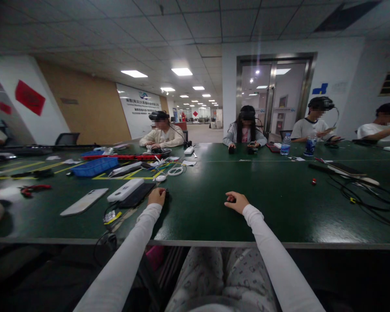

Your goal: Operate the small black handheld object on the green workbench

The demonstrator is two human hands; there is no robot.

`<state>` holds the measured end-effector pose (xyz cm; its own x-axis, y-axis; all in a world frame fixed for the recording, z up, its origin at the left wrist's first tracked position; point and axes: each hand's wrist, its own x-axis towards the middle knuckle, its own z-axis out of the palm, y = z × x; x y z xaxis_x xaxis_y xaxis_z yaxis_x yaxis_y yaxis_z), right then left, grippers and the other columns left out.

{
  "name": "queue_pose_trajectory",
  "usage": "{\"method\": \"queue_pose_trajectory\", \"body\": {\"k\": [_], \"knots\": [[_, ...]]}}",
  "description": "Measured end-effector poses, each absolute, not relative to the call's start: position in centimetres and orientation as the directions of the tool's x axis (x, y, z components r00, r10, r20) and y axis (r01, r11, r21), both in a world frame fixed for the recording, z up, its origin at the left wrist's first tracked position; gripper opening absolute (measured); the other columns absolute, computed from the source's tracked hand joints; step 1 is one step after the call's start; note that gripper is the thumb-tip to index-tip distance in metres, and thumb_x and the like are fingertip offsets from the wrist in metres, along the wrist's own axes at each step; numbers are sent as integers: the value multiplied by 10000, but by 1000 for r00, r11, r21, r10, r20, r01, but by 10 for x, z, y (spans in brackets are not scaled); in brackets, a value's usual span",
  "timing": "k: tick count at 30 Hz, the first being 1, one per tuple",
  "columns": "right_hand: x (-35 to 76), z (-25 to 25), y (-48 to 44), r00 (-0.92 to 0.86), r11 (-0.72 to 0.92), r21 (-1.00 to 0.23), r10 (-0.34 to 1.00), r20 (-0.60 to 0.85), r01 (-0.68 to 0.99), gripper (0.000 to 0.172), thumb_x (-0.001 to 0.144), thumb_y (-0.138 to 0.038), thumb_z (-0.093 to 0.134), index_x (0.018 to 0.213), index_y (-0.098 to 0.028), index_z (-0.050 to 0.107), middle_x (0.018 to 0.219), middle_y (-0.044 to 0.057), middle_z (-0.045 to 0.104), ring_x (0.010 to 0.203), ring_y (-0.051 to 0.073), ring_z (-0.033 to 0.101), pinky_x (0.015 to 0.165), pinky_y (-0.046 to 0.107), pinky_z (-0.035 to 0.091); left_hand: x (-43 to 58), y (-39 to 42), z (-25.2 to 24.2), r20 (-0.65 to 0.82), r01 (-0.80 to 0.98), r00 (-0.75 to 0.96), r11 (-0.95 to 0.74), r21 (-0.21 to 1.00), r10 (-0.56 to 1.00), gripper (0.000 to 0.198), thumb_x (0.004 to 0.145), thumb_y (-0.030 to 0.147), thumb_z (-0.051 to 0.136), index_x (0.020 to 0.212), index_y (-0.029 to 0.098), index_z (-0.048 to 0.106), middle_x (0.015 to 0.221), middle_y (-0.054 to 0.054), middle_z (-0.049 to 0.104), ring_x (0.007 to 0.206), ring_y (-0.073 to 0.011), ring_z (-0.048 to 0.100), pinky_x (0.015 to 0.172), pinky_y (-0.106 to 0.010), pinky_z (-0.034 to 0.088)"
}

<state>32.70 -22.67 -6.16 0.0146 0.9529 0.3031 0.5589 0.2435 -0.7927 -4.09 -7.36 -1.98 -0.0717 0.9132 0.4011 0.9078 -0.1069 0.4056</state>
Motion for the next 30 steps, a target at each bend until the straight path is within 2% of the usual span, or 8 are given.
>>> {"method": "queue_pose_trajectory", "body": {"k": [15,21,30], "knots": [[327,-60,-226,11,237,-798,956,293,555,413,649,-300,670,1040,-190,597,866,22,636,812,153,582,804,341,475,-36,-81,-15,405,929,-63,-95,359,912,217,800,263,432,926,160,576,1002,-111,577,1009,-212,525,887,-331,397],[328,-59,-227,8,226,-799,961,278,557,399,655,-302,662,1036,-198,602,873,19,635,823,153,581,800,341,472,-33,-84,-14,408,927,-95,-69,370,908,200,795,300,452,905,183,571,1101,-111,505,1019,-216,522,870,-328,415],[325,-54,-232,21,233,-796,956,294,559,359,658,-274,658,1007,-197,623,857,21,639,813,153,586,803,336,472,-32,-82,-13,427,960,-6,-114,254,904,217,819,283,415,933,165,557,1046,-108,554,1036,-234,494,897,-346,396]]}}
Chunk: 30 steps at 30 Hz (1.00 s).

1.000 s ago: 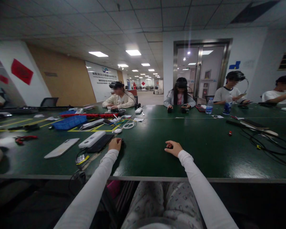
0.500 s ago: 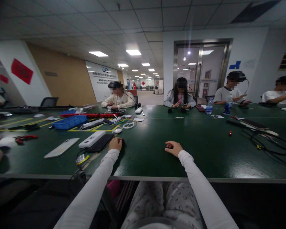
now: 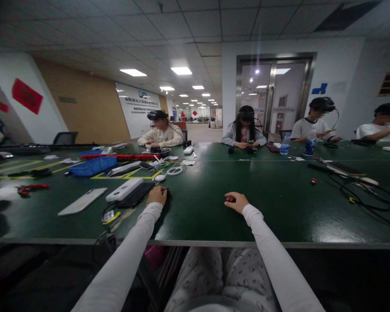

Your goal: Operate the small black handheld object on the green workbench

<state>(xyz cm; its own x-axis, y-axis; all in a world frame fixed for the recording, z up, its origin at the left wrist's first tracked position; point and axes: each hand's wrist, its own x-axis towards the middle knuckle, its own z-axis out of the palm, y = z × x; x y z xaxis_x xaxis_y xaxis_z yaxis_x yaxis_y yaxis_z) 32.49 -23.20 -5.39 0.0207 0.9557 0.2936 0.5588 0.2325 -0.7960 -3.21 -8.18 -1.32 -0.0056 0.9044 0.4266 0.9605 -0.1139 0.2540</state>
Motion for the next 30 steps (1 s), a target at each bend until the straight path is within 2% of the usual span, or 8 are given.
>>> {"method": "queue_pose_trajectory", "body": {"k": [15,30], "knots": [[325,-52,-233,17,231,-790,956,292,568,340,668,-273,652,998,-196,627,857,26,635,811,158,582,795,338,474,-31,-85,-9,399,971,53,-141,195,916,215,828,272,407,959,194,558,1055,-86,574,1038,-217,490,872,-340,412],[325,-54,-231,14,244,-784,952,306,571,338,663,-277,650,991,-196,629,841,20,636,794,150,582,793,329,472,-22,-102,-4,378,983,165,-184,15,911,255,841,288,360,1028,239,527,1098,-77,518,1028,-221,473,812,-346,422]]}}
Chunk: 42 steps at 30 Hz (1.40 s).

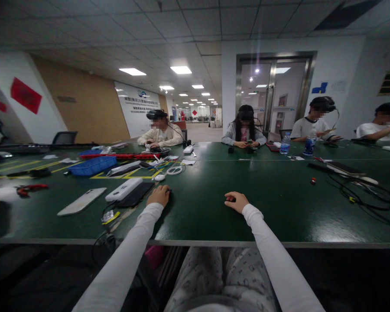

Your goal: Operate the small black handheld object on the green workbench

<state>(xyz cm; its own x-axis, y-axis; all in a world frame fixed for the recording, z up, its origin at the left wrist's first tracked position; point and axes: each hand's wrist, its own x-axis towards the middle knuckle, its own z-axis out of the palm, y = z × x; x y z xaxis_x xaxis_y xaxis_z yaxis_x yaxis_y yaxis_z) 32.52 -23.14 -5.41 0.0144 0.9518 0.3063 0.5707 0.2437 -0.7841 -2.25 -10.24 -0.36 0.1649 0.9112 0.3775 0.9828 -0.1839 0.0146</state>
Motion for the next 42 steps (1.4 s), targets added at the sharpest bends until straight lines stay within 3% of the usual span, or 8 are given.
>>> {"method": "queue_pose_trajectory", "body": {"k": [8,13,18,23,30,37,42], "knots": [[325,-55,-231,13,258,-774,946,325,578,327,657,-255,650,979,-202,636,828,18,640,787,153,586,788,329,477,-25,-98,-9,384,971,221,-239,-3,896,259,840,312,365,1011,243,547,1098,-78,497,996,-224,488,790,-346,431],[327,-58,-227,9,253,-766,948,320,591,346,663,-286,649,995,-192,627,838,20,631,792,150,581,787,323,470,-17,-98,-12,384,955,216,-276,106,898,229,825,266,411,978,203,569,1065,-87,505,997,-202,498,842,-324,417],[326,-56,-230,-7,253,-771,952,306,585,376,668,-313,649,1024,-195,615,864,26,634,806,155,573,783,326,466,22,-115,-17,382,888,324,-418,193,865,213,821,233,426,965,185,574,1056,-82,510,982,-181,508,866,-310,407],[324,-50,-233,-18,241,-760,957,289,603,482,647,-369,677,1095,-221,580,900,26,643,829,165,567,791,340,460,88,-144,-24,374,783,449,-559,273,812,196,817,231,440,963,185,562,1039,-66,514,919,-157,529,843,-287,415],[325,-52,-227,-22,268,-705,941,337,656,641,582,-401,719,1167,-221,527,931,29,637,827,171,568,801,335,456,164,-182,-28,366,655,603,-702,281,709,189,806,217,460,967,190,555,1030,-66,510,928,-157,525,844,-286,405],[326,-54,-224,11,255,-706,937,349,661,631,556,-404,730,1134,-225,550,941,36,642,816,174,579,803,342,458,172,-182,-29,374,625,571,-683,379,731,177,799,201,465,957,182,544,1041,-72,508,942,-153,525,842,-295,413],[326,-52,-225,19,233,-720,946,324,654,641,550,-401,738,1137,-226,549,942,41,641,840,184,584,815,354,457,169,-176,-28,479,590,419,-632,502,771,157,810,181,431,936,185,525,997,-73,544,967,-154,522,874,-306,411]]}}
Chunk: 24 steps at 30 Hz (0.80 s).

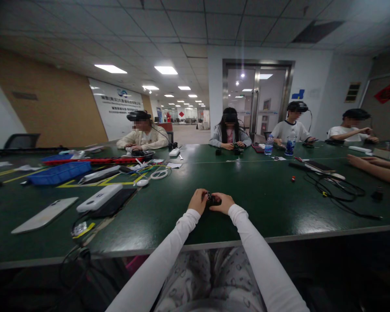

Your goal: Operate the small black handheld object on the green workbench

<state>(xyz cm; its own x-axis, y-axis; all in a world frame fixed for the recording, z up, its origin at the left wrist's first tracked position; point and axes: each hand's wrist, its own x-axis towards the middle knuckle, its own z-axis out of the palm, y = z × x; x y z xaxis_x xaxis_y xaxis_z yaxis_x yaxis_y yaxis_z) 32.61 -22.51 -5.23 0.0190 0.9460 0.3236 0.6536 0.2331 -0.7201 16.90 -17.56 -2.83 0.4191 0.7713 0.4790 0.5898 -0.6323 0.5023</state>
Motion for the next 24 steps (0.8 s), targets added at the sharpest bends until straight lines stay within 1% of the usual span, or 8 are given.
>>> {"method": "queue_pose_trajectory", "body": {"k": [4,7,9,13,15,19,21,24], "knots": [[326,-50,-227,17,223,-718,950,311,659,633,562,-392,733,1145,-232,546,953,43,637,861,188,584,827,355,452,167,-174,-27,534,552,303,-602,577,789,179,838,207,390,981,180,493,997,-81,574,955,-150,540,874,-305,410],[325,-50,-227,10,229,-713,949,314,662,633,566,-393,729,1148,-228,543,951,43,637,863,189,584,826,354,454,166,-176,-26,499,565,308,-578,589,810,190,844,221,386,1007,188,479,994,-78,595,955,-156,553,863,-319,413],[325,-50,-227,9,235,-710,947,321,664,636,565,-399,727,1147,-222,542,943,42,640,854,188,586,818,353,456,167,-179,-24,453,584,385,-592,555,804,194,843,226,390,1015,197,476,982,-65,604,945,-159,560,858,-327,412],[325,-50,-227,-4,265,-714,939,344,648,596,593,-414,706,1134,-223,544,927,34,640,830,179,588,799,344,460,169,-187,-24,367,594,588,-693,409,721,202,828,215,409,1012,201,490,986,-56,599,953,-168,554,862,-331,402],[324,-51,-227,-3,278,-732,936,353,622,572,626,-407,682,1144,-216,534,914,33,639,821,171,587,796,338,460,169,-188,-25,355,596,621,-715,365,699,209,828,217,404,1014,193,496,989,-73,588,957,-171,548,854,-321,403],[324,-53,-227,33,267,-793,940,340,547,533,682,-365,642,1167,-195,501,847,21,645,769,147,587,783,323,466,153,-179,-24,331,659,561,-651,377,759,213,840,235,390,1019,204,502,993,-80,568,962,-160,546,835,-291,411],[324,-54,-228,46,256,-809,944,328,529,520,686,-358,641,1159,-196,501,840,14,644,756,141,585,779,323,468,135,-168,-21,314,719,496,-585,374,810,213,844,248,392,1022,207,503,1002,-80,565,973,-160,544,834,-288,411],[324,-53,-229,41,240,-815,951,307,527,508,689,-366,641,1149,-198,508,856,14,638,771,143,582,781,327,469,94,-146,-14,321,815,371,-471,336,871,215,848,257,392,1022,201,505,1008,-86,572,979,-167,542,839,-295,407]]}}
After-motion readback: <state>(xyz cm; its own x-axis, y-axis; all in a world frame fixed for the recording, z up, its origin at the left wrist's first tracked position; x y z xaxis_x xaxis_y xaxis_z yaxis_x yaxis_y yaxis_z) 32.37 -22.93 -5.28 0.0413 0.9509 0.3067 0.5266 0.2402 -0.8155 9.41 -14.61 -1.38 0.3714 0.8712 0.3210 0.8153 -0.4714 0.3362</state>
